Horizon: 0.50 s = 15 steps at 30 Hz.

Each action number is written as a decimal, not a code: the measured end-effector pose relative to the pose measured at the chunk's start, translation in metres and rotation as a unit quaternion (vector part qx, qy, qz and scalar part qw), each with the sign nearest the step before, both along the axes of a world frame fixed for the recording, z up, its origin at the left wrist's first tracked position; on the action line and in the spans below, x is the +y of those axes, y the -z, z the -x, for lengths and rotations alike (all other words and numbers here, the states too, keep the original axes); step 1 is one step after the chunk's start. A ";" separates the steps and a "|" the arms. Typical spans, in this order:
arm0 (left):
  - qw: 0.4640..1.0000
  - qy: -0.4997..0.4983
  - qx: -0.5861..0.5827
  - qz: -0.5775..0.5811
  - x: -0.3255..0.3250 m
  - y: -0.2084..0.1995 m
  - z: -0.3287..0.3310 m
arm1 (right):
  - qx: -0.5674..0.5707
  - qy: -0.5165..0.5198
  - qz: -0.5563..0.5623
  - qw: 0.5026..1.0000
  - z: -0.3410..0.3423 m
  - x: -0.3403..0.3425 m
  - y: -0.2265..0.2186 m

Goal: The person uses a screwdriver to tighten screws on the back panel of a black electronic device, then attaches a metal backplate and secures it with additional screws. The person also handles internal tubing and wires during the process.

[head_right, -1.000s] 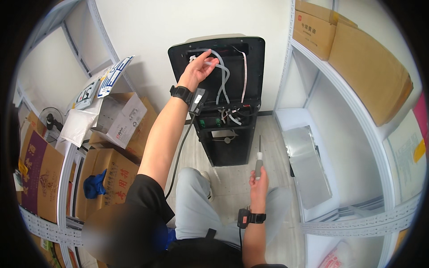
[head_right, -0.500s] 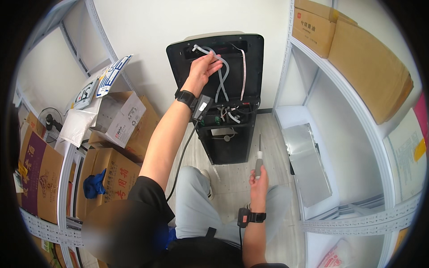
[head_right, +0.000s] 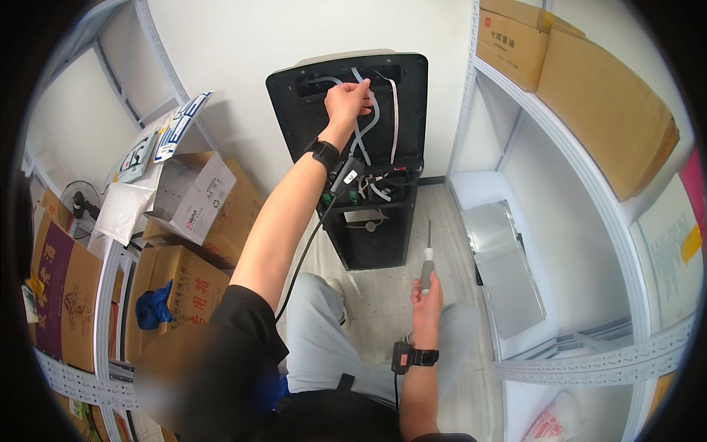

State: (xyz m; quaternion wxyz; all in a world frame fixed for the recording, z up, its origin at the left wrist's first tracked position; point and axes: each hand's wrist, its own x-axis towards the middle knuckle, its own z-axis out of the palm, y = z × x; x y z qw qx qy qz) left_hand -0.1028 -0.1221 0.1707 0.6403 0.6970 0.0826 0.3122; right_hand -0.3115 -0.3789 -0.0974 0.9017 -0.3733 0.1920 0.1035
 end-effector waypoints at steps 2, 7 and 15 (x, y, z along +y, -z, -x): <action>0.999 -0.033 0.006 -0.024 -0.009 -0.009 0.005 | 0.004 0.009 -0.001 1.000 0.000 -0.002 -0.003; 0.999 -0.020 0.006 0.025 -0.011 0.005 -0.008 | 0.009 0.028 -0.037 0.999 0.006 -0.005 -0.002; 0.988 0.140 0.030 0.053 -0.008 0.069 0.030 | -0.007 0.007 -0.013 1.000 0.003 -0.003 0.003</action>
